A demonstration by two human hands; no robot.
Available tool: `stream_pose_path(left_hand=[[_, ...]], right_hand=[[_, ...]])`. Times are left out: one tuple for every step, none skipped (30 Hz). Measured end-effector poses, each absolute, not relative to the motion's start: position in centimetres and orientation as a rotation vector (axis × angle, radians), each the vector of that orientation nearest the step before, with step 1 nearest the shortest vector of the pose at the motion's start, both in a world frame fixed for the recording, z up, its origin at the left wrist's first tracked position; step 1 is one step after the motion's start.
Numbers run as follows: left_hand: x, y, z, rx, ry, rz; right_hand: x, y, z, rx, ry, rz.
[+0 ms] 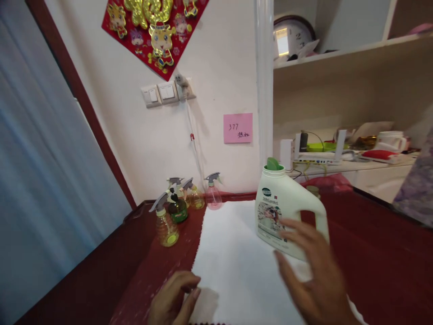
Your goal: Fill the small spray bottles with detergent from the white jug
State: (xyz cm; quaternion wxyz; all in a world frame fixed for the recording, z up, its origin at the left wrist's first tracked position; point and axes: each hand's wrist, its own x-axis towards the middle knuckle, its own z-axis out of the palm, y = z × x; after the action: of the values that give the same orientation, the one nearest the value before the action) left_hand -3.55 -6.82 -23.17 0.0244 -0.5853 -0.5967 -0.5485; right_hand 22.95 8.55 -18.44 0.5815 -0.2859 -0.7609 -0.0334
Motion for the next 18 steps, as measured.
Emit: stream_pose_path(left_hand=[[-4.0, -7.0, -22.3, -1.735, -1.940, -1.749], [-4.5, -7.2, -21.3, -1.643, -2.044, -1.797], [-5.2, -7.4, -20.2, -1.542, -2.146, -1.842], [-6.0, -7.6, -19.1, -1.444, -2.240, -1.877], [-6.9, -7.6, -18.0, -1.354, -2.313, -1.906], [-7.9, -7.6, -17.1, -1.286, -2.362, -1.921], [-9.0, -7.4, -16.4, -1.232, -2.403, -1.901], [-10.2, -7.1, -16.0, -1.178, -2.431, -1.850], [-11.4, -6.7, -15.9, -1.149, -2.460, -1.770], [-12.8, -6.2, -16.1, -1.119, -2.470, -1.676], [-14.1, -5.5, -16.5, -1.111, -2.468, -1.570], [-15.4, -4.8, -17.0, -1.095, -2.473, -1.519], [-16.6, -4.0, -17.6, -1.074, -2.481, -1.491], [-17.7, -3.2, -18.2, -1.057, -2.486, -1.470], [-18.6, -2.3, -18.7, -1.049, -2.491, -1.463], [-19.3, -1.5, -19.1, -1.048, -2.492, -1.465], [-19.8, -0.7, -19.5, -1.058, -2.488, -1.476], [-20.1, 0.0, -19.7, -1.079, -2.481, -1.494]], right_hand=[[21.5, 7.3, -18.9, -0.543, -1.841, -0.068], [20.2, 6.2, -19.4, -0.441, -1.903, -0.067], [19.2, 5.5, -20.1, -0.355, -1.945, -0.066], [18.4, 4.9, -20.7, -0.283, -1.975, -0.079], [17.9, 4.6, -21.3, -0.234, -2.011, -0.091], [17.6, 4.4, -21.9, -0.200, -2.036, -0.101], [17.5, 4.4, -22.4, -0.179, -2.061, -0.105], [17.5, 4.3, -22.8, -0.166, -2.083, -0.101], [17.5, 4.4, -23.1, -0.160, -2.097, -0.084], [17.6, 4.4, -23.3, -0.153, -2.104, -0.060], [17.6, 4.4, -23.4, -0.147, -2.111, -0.031], [17.6, 4.4, -23.6, -0.143, -2.116, 0.001], [17.5, 4.3, -23.7, -0.141, -2.114, 0.029], [17.4, 4.2, -23.7, -0.133, -2.107, 0.053], [17.4, 4.2, -23.8, -0.128, -2.100, 0.074], [17.3, 4.1, -23.8, -0.122, -2.090, 0.087], [17.2, 4.1, -23.9, -0.118, -2.080, 0.097], [17.1, 4.0, -23.9, -0.115, -2.072, 0.100]])
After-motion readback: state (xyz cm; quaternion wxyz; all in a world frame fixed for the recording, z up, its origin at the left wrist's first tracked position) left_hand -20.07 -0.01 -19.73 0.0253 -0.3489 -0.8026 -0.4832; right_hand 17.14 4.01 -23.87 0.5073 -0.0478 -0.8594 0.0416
